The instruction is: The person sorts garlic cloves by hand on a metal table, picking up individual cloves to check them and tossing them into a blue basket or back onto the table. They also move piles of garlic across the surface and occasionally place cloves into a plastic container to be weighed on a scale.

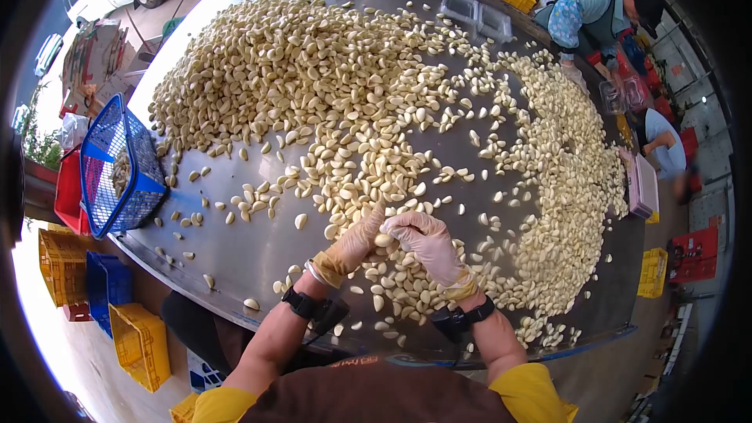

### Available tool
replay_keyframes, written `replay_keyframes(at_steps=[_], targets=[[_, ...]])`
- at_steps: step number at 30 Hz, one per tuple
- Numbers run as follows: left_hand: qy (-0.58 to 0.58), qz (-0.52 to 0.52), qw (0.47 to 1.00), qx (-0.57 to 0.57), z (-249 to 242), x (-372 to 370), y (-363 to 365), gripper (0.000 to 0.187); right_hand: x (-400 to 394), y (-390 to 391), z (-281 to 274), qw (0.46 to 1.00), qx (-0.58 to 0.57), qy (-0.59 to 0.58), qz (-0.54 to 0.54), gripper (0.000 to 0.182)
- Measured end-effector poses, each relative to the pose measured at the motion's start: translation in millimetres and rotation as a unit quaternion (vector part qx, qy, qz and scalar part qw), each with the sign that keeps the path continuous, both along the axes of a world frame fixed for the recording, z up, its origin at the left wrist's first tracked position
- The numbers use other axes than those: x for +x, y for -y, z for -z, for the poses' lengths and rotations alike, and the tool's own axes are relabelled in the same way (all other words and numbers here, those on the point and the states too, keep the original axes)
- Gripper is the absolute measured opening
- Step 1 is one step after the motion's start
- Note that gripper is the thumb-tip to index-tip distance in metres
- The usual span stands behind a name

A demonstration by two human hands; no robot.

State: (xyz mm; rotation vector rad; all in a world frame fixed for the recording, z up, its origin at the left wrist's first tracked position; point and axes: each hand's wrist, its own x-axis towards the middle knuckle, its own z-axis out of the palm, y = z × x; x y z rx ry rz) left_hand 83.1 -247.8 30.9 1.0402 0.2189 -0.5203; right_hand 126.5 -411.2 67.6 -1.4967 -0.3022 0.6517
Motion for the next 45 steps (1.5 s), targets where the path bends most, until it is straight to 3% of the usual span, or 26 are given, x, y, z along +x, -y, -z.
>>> replay_keyframes(at_steps=[3, 6, 8, 11, 12, 13, 14, 15, 16, 17, 18, 20, 21, 26, 28, 29, 30, 32, 34, 36, 39, 40, 41, 42, 43, 45], targets=[[0.035, 0.048, 0.996, -0.071, -8.9, -1.0, -2.6, 0.077, 3.2, 1.3, 1.3, 0.997, -0.011, -0.037, 0.065, 0.011], [0.084, 0.090, 0.984, -0.131, -3.0, -2.2, -8.0, 0.077, 10.7, 9.3, 8.7, 0.985, -0.051, 0.007, 0.166, 0.010], [0.073, 0.071, 0.985, -0.142, -2.1, -0.3, -11.0, 0.076, 15.2, 22.8, 16.0, 0.983, 0.018, -0.028, 0.181, 0.010], [0.103, -0.086, 0.972, 0.192, 29.6, 10.4, -22.8, 0.065, 14.0, 33.7, 18.6, 0.987, -0.026, 0.001, 0.156, 0.011], [0.117, -0.154, 0.915, 0.354, 29.1, 11.8, -31.7, 0.060, 12.9, 35.8, 21.7, 0.988, -0.064, 0.030, 0.140, 0.012], [0.117, -0.186, 0.870, 0.441, 27.9, 11.5, -33.9, 0.057, 9.8, 37.1, 23.6, 0.990, -0.072, 0.021, 0.121, 0.012], [0.116, -0.216, 0.816, 0.524, 26.1, 10.9, -37.0, 0.054, 5.4, 33.6, 26.2, 0.990, -0.071, 0.018, 0.119, 0.012], [0.113, -0.217, 0.814, 0.526, 32.3, 13.3, -37.8, 0.054, 0.1, 26.7, 29.0, 0.993, -0.078, 0.042, 0.082, 0.012], [0.105, -0.256, 0.872, 0.405, 40.9, 17.4, -36.0, 0.051, -4.9, 23.5, 31.2, 0.993, -0.086, 0.066, 0.047, 0.014], [0.094, -0.290, 0.912, 0.274, 49.5, 19.6, -34.2, 0.049, -4.8, 27.7, 58.1, 0.968, -0.163, 0.192, -0.002, 0.008], [0.093, -0.290, 0.913, 0.273, 43.4, 18.2, -34.9, 0.049, -7.9, 23.0, 57.3, 0.968, -0.164, 0.191, -0.002, 0.008], [0.044, -0.231, 0.965, 0.121, 22.6, 14.2, -40.2, 0.043, -15.1, 3.3, 54.6, 0.835, -0.317, 0.446, -0.049, 0.017], [0.044, -0.233, 0.964, 0.122, 22.2, 14.6, -42.1, 0.043, -14.8, 0.1, 64.8, 0.835, -0.325, 0.439, -0.065, 0.032], [-0.036, -0.311, 0.940, -0.139, 30.7, 14.3, -44.0, 0.034, -16.8, -3.6, 90.1, 0.802, -0.376, 0.460, -0.066, 0.030], [-0.048, -0.312, 0.930, -0.188, 39.9, 13.7, -42.1, 0.033, -1.6, -2.2, 71.0, 0.914, -0.315, 0.250, -0.058, 0.024], [-0.063, -0.293, 0.930, -0.211, 44.8, 12.7, -40.3, 0.033, 5.0, -0.1, 53.8, 0.985, -0.170, -0.007, -0.015, 0.023], [-0.078, -0.271, 0.930, -0.236, 47.2, 13.4, -37.0, 0.032, 13.7, 11.5, 49.2, 0.990, -0.030, -0.141, 0.002, 0.023], [-0.061, -0.184, 0.969, -0.153, 16.2, 9.8, -27.6, 0.036, 21.0, 27.9, 34.3, 0.932, 0.228, -0.281, -0.017, 0.023], [0.000, -0.056, 0.994, -0.093, 0.8, 6.4, -19.4, 0.038, 20.7, 31.4, 24.7, 0.924, 0.256, -0.283, -0.027, 0.023], [-0.004, -0.015, 0.998, -0.067, -5.8, 3.1, -4.5, 0.036, 18.3, 31.6, 22.7, 0.910, 0.289, -0.293, -0.042, 0.022], [0.029, 0.002, 0.998, -0.051, 17.3, 3.7, 10.0, 0.030, 11.9, 18.5, 26.3, 0.991, 0.017, -0.106, 0.082, 0.019], [0.024, -0.014, 0.998, -0.051, 22.8, 2.8, 14.6, 0.031, 9.6, 12.0, 26.1, 0.991, 0.019, -0.109, 0.078, 0.019], [0.024, -0.027, 0.998, -0.057, 28.3, 1.4, 18.3, 0.032, 7.4, 6.8, 25.7, 0.984, -0.101, 0.120, 0.081, 0.018], [0.024, -0.039, 0.997, -0.063, 27.7, 0.5, 20.6, 0.033, 5.7, 3.0, 25.9, 0.912, -0.214, 0.342, 0.080, 0.017], [0.023, -0.040, 0.997, -0.062, 27.0, -0.7, 22.9, 0.033, 5.2, 0.2, 28.0, 0.929, -0.198, 0.299, 0.095, 0.017], [-0.006, -0.072, 0.972, -0.223, 23.4, -0.2, 24.8, 0.034, 5.3, -2.6, 27.7, 0.954, -0.165, 0.225, 0.109, 0.017]])
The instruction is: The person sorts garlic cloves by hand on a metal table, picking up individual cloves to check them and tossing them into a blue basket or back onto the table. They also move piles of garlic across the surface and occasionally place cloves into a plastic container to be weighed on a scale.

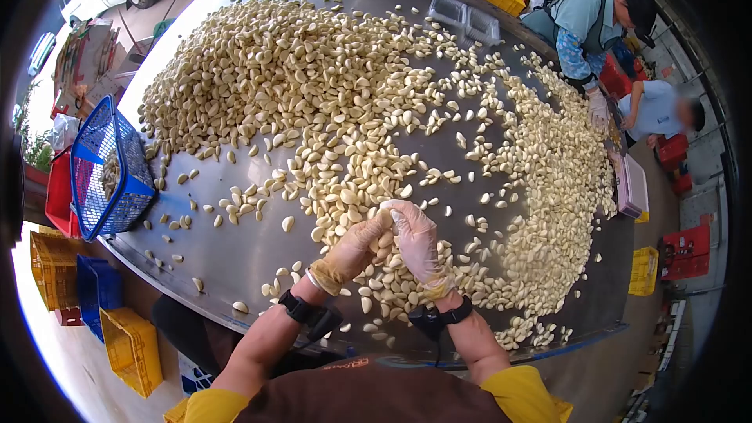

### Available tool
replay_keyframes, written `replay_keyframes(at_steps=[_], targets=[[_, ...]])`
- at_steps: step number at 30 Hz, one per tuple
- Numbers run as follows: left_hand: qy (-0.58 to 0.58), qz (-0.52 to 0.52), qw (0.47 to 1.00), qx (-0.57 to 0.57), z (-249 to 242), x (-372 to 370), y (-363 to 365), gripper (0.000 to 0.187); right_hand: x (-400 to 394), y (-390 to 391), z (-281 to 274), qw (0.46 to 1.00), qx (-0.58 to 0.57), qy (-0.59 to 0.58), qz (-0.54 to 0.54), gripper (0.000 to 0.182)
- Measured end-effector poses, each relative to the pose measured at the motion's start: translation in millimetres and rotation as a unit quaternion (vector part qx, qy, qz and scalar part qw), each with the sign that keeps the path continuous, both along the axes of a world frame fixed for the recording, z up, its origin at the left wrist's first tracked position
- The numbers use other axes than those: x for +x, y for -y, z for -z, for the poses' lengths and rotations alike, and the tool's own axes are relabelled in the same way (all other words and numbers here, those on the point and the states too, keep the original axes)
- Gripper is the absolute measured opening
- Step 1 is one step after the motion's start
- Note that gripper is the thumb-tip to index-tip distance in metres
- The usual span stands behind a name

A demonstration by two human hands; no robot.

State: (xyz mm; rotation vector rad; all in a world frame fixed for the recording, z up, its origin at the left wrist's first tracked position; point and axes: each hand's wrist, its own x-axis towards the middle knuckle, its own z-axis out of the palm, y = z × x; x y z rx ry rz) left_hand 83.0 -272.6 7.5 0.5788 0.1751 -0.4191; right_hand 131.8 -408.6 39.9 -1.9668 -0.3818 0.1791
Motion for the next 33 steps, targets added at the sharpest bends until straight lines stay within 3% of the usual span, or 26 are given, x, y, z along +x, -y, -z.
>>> replay_keyframes(at_steps=[1, 2, 4, 5, 9, 12, 18, 19, 22, 24, 25, 27, 28, 30, 32, 33], targets=[[0.002, 0.003, 1.000, 0.002, 0.2, 0.9, -1.1, 0.034, 0.8, -0.2, -0.8, 0.996, 0.046, -0.069, 0.016, 0.017], [0.005, 0.012, 0.998, -0.055, 2.3, 1.7, -3.1, 0.034, 1.8, 0.4, -4.0, 0.996, 0.048, -0.067, 0.019, 0.017], [0.026, 0.039, 0.990, -0.131, 12.5, 4.0, -4.9, 0.033, 3.6, 1.4, -13.5, 0.976, 0.104, -0.193, 0.007, 0.018], [0.026, 0.040, 0.990, -0.131, 17.7, 3.7, -3.0, 0.033, 3.0, 0.3, -15.7, 0.976, 0.104, -0.193, 0.008, 0.018], [0.004, -0.006, 0.999, -0.041, 2.3, -0.4, 1.9, 0.033, 0.9, 5.9, -12.3, 0.978, 0.068, -0.191, -0.051, 0.024], [0.009, -0.012, 1.000, 0.007, 4.5, 0.0, 2.2, 0.033, 3.9, 5.9, -14.6, 0.991, 0.039, -0.100, -0.076, 0.023], [0.012, -0.020, 0.978, 0.209, -8.0, 2.2, 0.3, 0.040, 10.9, 18.0, -11.1, 0.970, 0.126, -0.204, 0.034, 0.017], [0.008, -0.024, 0.971, 0.237, -2.7, 5.5, -1.9, 0.037, 20.4, 25.7, -0.2, 0.975, 0.161, -0.151, 0.032, 0.017], [-0.027, -0.050, 0.965, 0.255, 8.5, 8.6, -10.2, 0.042, 29.1, 48.9, 7.3, 0.975, 0.147, -0.153, 0.068, 0.016], [0.046, -0.171, 0.818, 0.547, 19.5, 9.1, -9.5, 0.044, 16.9, 60.6, 11.8, 0.995, -0.051, -0.044, -0.073, 0.017], [-0.004, -0.179, 0.910, 0.373, 2.4, 9.8, -13.0, 0.040, 11.4, 61.5, 12.6, 0.986, -0.093, 0.057, -0.124, 0.017], [-0.019, -0.131, 0.963, 0.234, 0.4, 13.2, -32.0, 0.036, 0.5, 59.5, -0.4, 0.994, -0.024, -0.067, -0.089, 0.015], [-0.051, -0.154, 0.973, 0.161, 4.7, 11.6, -30.4, 0.034, -4.0, 56.6, -13.3, 0.996, -0.015, -0.064, -0.065, 0.015], [-0.083, -0.065, 0.993, 0.057, 15.7, 6.8, -12.8, 0.036, -12.7, 50.5, -44.1, 0.998, -0.016, -0.034, -0.043, 0.017], [-0.096, 0.004, 0.990, -0.108, 13.3, -8.3, 30.1, 0.037, -17.6, 46.6, -59.8, 0.977, -0.097, 0.158, -0.104, 0.008], [-0.072, 0.049, 0.971, -0.221, 26.0, -16.0, 49.1, 0.040, -17.6, 46.9, -64.5, 0.937, -0.151, 0.275, -0.154, 0.005]])
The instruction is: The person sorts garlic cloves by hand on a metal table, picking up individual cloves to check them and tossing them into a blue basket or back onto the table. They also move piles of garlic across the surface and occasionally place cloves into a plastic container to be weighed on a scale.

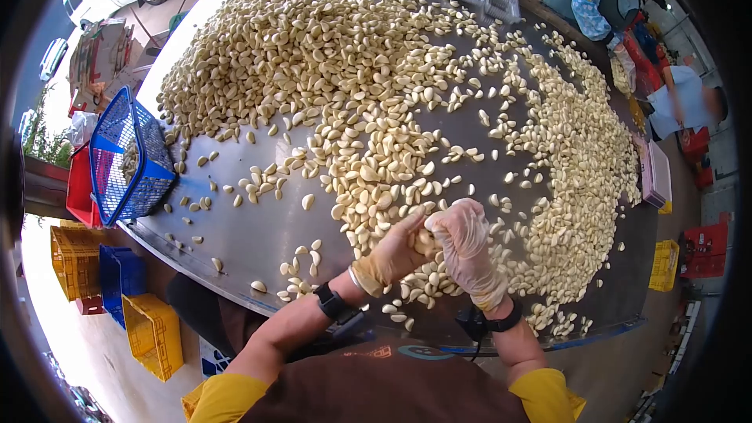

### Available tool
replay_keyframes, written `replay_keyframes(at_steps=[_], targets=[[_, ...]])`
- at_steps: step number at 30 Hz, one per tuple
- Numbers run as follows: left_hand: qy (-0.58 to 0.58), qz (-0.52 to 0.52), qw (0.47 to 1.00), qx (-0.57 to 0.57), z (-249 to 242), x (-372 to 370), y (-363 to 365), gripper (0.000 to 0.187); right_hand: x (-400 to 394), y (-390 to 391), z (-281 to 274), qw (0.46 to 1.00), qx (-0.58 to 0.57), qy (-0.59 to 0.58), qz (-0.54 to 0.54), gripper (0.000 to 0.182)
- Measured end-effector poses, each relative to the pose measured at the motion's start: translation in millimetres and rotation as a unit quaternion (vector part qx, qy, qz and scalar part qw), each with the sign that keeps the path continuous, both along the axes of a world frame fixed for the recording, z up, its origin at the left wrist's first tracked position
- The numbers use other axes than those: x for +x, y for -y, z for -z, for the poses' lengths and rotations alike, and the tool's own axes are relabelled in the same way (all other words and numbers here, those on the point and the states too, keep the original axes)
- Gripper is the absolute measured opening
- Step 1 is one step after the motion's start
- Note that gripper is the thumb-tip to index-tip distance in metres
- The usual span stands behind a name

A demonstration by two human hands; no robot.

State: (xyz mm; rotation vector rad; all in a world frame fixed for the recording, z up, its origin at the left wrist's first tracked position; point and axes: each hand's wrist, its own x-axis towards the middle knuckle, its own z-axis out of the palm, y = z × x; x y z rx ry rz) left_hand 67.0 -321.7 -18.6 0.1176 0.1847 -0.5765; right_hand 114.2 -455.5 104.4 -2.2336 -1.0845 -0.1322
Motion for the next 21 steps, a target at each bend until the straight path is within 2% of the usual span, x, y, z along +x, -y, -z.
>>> replay_keyframes(at_steps=[1, 2, 3, 4, 5, 6, 7, 8, 10, 11, 14, 16, 17, 19, 20, 21], targets=[[-0.081, -0.011, 0.996, -0.029, -29.4, -6.0, 18.1, 0.042, -5.3, -3.3, 2.9, 0.999, -0.021, 0.024, -0.012, 0.005], [-0.055, -0.013, 0.997, -0.052, -23.3, -11.8, 32.4, 0.047, -12.7, -5.0, 9.3, 0.998, -0.041, 0.049, -0.023, 0.007], [-0.056, -0.031, 0.989, -0.130, -3.9, -16.9, 44.8, 0.050, -16.6, 1.9, 21.1, 0.994, -0.086, 0.053, -0.029, 0.016], [-0.054, -0.049, 0.976, -0.206, -1.9, -17.2, 46.3, 0.053, -21.9, 3.9, 22.2, 0.995, -0.081, 0.057, -0.035, 0.016], [-0.050, -0.056, 0.977, -0.199, 0.2, -20.3, 45.6, 0.053, -27.6, 4.2, 22.8, 0.993, -0.104, 0.046, -0.020, 0.021], [-0.099, -0.069, 0.985, -0.127, -17.2, -25.4, 35.8, 0.056, -33.3, 4.8, 24.4, 0.992, -0.125, 0.035, -0.003, 0.028], [-0.148, -0.080, 0.984, -0.053, -27.6, -31.0, 27.8, 0.059, -38.0, 8.0, 29.3, 0.982, -0.184, 0.021, -0.020, 0.044], [-0.147, -0.082, 0.985, -0.043, -29.6, -35.8, 23.6, 0.059, -43.9, 9.0, 33.5, 0.984, -0.175, 0.022, -0.020, 0.044], [-0.159, -0.107, 0.982, -0.001, -28.1, -45.1, 18.2, 0.062, -56.6, 7.1, 37.1, 0.981, -0.181, 0.030, -0.063, 0.054], [-0.126, -0.117, 0.985, -0.007, -22.2, -50.3, 13.5, 0.061, -61.1, 2.1, 35.9, 0.979, -0.188, 0.020, -0.070, 0.062], [-0.165, -0.162, 0.971, 0.060, -63.5, -69.7, 1.3, 0.058, -68.9, -11.8, 41.8, 0.976, -0.180, 0.067, -0.103, 0.063], [-0.142, -0.168, 0.973, 0.068, -33.3, -83.2, -10.5, 0.054, -73.0, -19.2, 35.5, 0.976, -0.170, 0.069, -0.120, 0.066], [-0.118, -0.196, 0.962, 0.149, -17.2, -93.6, -16.0, 0.051, -73.6, -22.3, 34.7, 0.972, -0.127, -0.015, -0.196, 0.066], [-0.156, -0.177, 0.935, 0.264, -35.5, -113.7, -43.2, 0.039, -57.5, -30.4, 20.8, 0.928, -0.049, -0.138, -0.343, 0.063], [-0.113, -0.222, 0.967, 0.051, -12.9, -125.7, -64.7, 0.040, -52.8, -40.3, 26.9, 0.843, 0.107, -0.408, -0.333, 0.050], [-0.116, -0.251, 0.960, 0.052, -30.9, -132.6, -80.0, 0.043, -35.5, -55.7, 45.4, 0.891, 0.146, -0.332, -0.273, 0.041]])
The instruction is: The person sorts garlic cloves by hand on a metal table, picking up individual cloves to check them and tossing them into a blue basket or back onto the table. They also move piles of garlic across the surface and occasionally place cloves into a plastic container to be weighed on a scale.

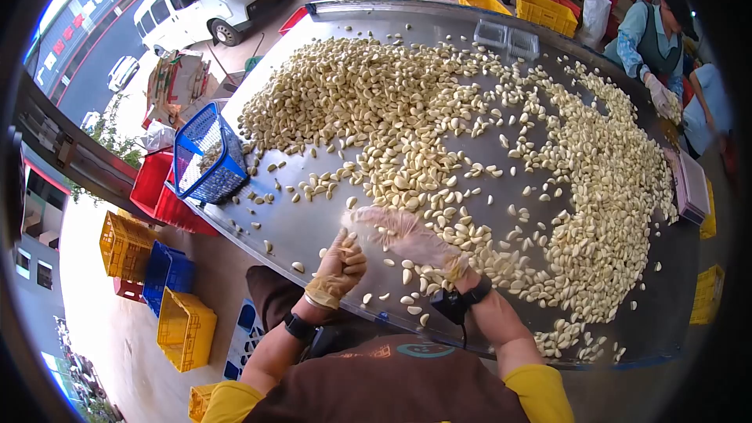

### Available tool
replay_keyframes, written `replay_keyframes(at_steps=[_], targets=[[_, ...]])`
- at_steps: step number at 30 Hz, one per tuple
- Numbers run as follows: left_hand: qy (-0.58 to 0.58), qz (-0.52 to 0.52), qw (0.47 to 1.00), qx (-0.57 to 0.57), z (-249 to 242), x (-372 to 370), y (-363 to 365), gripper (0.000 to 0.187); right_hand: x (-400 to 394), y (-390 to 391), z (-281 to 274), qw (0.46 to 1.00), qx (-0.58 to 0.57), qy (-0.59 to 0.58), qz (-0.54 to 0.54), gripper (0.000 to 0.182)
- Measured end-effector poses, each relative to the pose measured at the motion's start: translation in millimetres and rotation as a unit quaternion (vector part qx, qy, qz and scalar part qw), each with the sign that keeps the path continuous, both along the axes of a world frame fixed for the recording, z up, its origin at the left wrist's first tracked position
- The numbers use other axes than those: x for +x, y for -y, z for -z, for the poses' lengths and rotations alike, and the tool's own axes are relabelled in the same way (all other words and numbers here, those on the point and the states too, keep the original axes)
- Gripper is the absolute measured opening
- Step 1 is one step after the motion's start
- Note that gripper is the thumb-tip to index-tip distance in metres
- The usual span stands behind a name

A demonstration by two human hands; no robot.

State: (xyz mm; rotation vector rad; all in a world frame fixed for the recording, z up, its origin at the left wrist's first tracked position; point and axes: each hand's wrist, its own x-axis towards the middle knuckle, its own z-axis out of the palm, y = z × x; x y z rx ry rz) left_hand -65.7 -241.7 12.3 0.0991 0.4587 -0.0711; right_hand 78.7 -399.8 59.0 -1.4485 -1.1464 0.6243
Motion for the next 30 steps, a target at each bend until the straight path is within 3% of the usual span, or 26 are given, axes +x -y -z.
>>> replay_keyframes(at_steps=[1, 3, 5, 6, 7, 9, 11, 13, 14, 15, 16, 17, 18, 19, 20, 21, 22, 23, 24, 26, 27, 30], targets=[[-0.005, -0.028, 1.000, 0.002, -19.7, -6.2, -17.1, 0.048, 21.2, -18.4, 19.7, 0.993, 0.029, 0.061, 0.093, 0.032], [0.059, -0.088, 0.994, 0.020, -31.9, -20.9, -79.4, 0.052, 47.0, -54.6, 44.0, 0.950, -0.024, 0.220, 0.220, 0.023], [0.072, -0.160, 0.980, 0.092, -64.1, -30.5, -154.0, 0.055, 67.8, -85.6, 76.5, 0.926, -0.026, 0.343, 0.156, 0.017], [0.073, -0.201, 0.963, 0.165, -76.0, -36.2, -195.4, 0.055, 69.3, -96.2, 93.1, 0.893, -0.095, 0.416, 0.139, 0.011], [0.036, -0.260, 0.939, 0.223, -88.0, -37.9, -235.3, 0.057, 65.7, -108.5, 101.6, 0.893, -0.094, 0.418, 0.136, 0.011], [0.020, -0.293, 0.910, 0.291, -97.4, -47.9, -327.3, 0.055, 59.5, -125.6, 113.4, 0.768, -0.238, 0.561, 0.197, 0.003], [-0.072, -0.364, 0.841, 0.395, -109.6, -45.7, -397.6, 0.052, 55.9, -126.8, 114.9, 0.765, -0.247, 0.555, 0.212, 0.001], [-0.081, -0.281, 0.710, 0.641, -62.4, -57.0, -519.6, 0.052, 51.6, -125.1, 122.7, 0.774, -0.247, 0.538, 0.225, 0.004], [-0.207, -0.183, 0.552, 0.787, -64.5, -47.7, -526.8, 0.057, 49.9, -123.5, 121.4, 0.798, -0.214, 0.517, 0.223, 0.005], [-0.312, -0.067, 0.352, 0.880, -69.0, -40.0, -531.9, 0.071, 45.9, -122.6, 117.0, 0.794, -0.224, 0.519, 0.223, 0.005], [-0.399, 0.092, 0.214, 0.887, -40.5, -29.9, -556.3, 0.092, 41.3, -122.1, 104.3, 0.839, -0.230, 0.445, 0.211, 0.006], [-0.461, 0.110, 0.247, 0.845, -93.4, -22.8, -477.7, 0.093, 36.8, -121.7, 87.9, 0.877, -0.233, 0.367, 0.205, 0.008], [-0.423, 0.047, 0.137, 0.895, -94.4, -20.6, -452.2, 0.086, 21.8, -123.6, 67.5, 0.887, -0.132, 0.372, 0.239, 0.008], [-0.344, -0.047, 0.107, 0.932, -91.5, -15.3, -424.2, 0.078, 9.7, -121.1, 59.1, 0.873, -0.111, 0.408, 0.244, 0.005], [-0.203, -0.129, 0.134, 0.961, -77.1, -7.3, -403.6, 0.065, -13.2, -124.3, 37.0, 0.894, -0.098, 0.364, 0.243, 0.003], [-0.038, -0.091, 0.357, 0.929, -69.8, 0.4, -367.4, 0.055, -27.9, -127.1, 35.2, 0.903, -0.030, 0.355, 0.242, 0.012], [0.047, 0.020, 0.623, 0.781, -63.6, 5.9, -320.2, 0.050, -44.4, -128.4, 8.2, 0.878, -0.113, 0.425, 0.189, 0.018], [0.082, 0.145, 0.779, 0.605, -77.2, 4.9, -276.0, 0.053, -55.6, -136.3, -6.9, 0.838, -0.091, 0.507, 0.181, 0.024], [0.100, 0.247, 0.895, 0.357, -50.3, 14.8, -258.5, 0.056, -63.0, -145.4, -10.6, 0.845, -0.085, 0.492, 0.189, 0.024], [0.076, 0.334, 0.923, 0.173, -39.2, 26.9, -208.5, 0.059, -70.8, -159.7, -24.7, 0.856, -0.052, 0.464, 0.223, 0.022], [0.025, 0.359, 0.926, 0.115, -40.5, 32.3, -190.8, 0.059, -73.8, -162.7, -16.5, 0.829, -0.151, 0.490, 0.222, 0.020], [-0.005, 0.375, 0.923, 0.085, -32.5, 50.2, -161.0, 0.052, -71.4, -143.0, 8.1, 0.827, -0.131, 0.474, 0.273, 0.024]])
